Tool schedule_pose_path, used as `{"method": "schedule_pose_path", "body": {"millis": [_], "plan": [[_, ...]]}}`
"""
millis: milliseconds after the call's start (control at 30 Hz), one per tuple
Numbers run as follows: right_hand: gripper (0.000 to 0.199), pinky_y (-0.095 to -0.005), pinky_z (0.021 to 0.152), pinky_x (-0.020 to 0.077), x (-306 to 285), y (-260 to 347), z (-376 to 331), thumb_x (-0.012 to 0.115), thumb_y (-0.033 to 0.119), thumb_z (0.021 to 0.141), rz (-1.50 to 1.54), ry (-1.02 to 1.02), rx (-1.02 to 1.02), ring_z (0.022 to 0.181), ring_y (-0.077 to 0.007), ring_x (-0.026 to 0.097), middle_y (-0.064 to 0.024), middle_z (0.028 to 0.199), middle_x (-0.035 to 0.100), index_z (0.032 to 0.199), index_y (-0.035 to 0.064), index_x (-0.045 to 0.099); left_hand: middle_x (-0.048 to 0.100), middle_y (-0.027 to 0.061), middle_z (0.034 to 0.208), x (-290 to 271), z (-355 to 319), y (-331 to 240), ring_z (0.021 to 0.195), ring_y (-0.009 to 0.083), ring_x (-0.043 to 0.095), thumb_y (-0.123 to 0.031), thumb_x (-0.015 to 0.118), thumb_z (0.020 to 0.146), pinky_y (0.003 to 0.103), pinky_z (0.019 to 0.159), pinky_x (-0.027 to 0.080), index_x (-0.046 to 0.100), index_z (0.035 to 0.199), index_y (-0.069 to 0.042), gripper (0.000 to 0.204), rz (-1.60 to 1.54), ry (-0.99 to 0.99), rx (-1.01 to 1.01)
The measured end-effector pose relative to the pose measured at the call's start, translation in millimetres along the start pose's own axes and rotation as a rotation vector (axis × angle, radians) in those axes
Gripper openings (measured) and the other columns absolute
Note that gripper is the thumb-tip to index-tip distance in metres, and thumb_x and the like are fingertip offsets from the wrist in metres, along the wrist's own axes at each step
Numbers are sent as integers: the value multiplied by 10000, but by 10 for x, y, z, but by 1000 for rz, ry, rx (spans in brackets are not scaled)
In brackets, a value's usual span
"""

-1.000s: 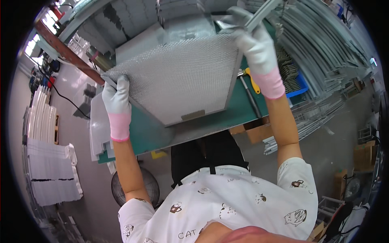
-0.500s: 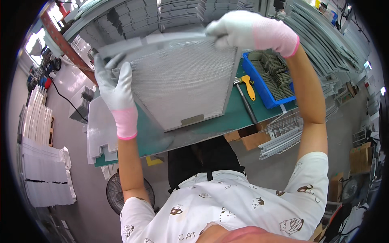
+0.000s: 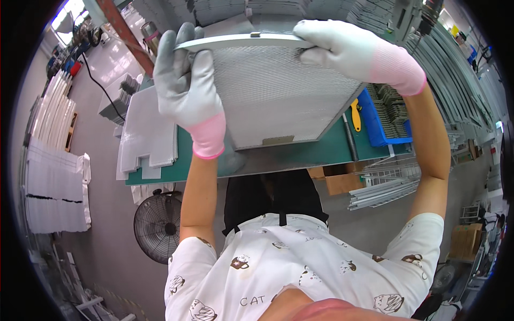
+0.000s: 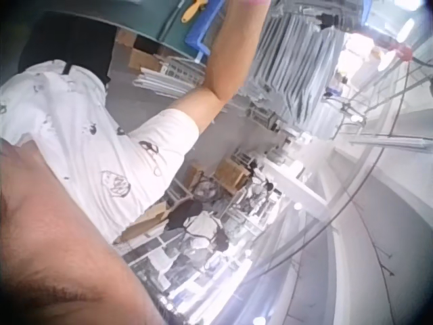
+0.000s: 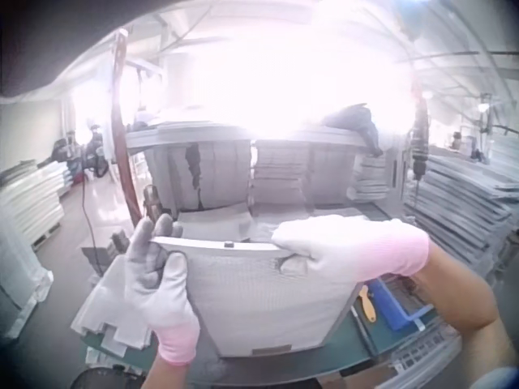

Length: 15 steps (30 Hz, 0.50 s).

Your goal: Assembling metal mesh filters by fitting them into frames and attaching handles and latches.

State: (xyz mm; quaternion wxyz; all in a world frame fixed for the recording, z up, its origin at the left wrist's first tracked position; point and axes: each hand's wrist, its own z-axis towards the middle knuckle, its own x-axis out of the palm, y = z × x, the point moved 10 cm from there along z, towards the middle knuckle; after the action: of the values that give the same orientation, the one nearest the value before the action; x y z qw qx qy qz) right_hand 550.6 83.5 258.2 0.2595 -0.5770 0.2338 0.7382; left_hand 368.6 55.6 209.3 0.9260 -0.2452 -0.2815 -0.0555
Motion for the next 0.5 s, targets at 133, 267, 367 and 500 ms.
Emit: {"method": "schedule_pose_path", "body": {"millis": [133,267,367,500], "plan": [[265,-358,789,448,70,20,50,532,168,918,35,118,-2,835,-295,549,-156,903,566,1113,-11,507,593,190,1183,-78,-30,-63,1057,235,608,98,619,822,308,921,500,516,1205,102,396,105,-83,95],[253,-350,756,448,37,54,81,541,132,908,67,51,-81,800,-278,545,-149,866,561,1107,-20,502,645,149,1107,-174,-68,-8,1033,163,607,73,659,805,259,910,484,594,1140,80,342,214,-168,26],[257,-334,758,453,63,-6,104,537,125,909,13,53,-101,802,-263,557,-141,874,573,1117,-20,498,636,141,1130,-187,-80,4,1013,152,610,76,648,812,264,923,475,595,1144,74,336,260,-164,66],[257,-372,702,486,-7,5,223,562,206,890,-24,51,-49,798,-281,624,-151,874,627,1022,-13,587,668,85,1018,-129,-42,-72,889,90,595,-111,586,922,217,812,463,618,1120,64,266,403,-98,51]]}}
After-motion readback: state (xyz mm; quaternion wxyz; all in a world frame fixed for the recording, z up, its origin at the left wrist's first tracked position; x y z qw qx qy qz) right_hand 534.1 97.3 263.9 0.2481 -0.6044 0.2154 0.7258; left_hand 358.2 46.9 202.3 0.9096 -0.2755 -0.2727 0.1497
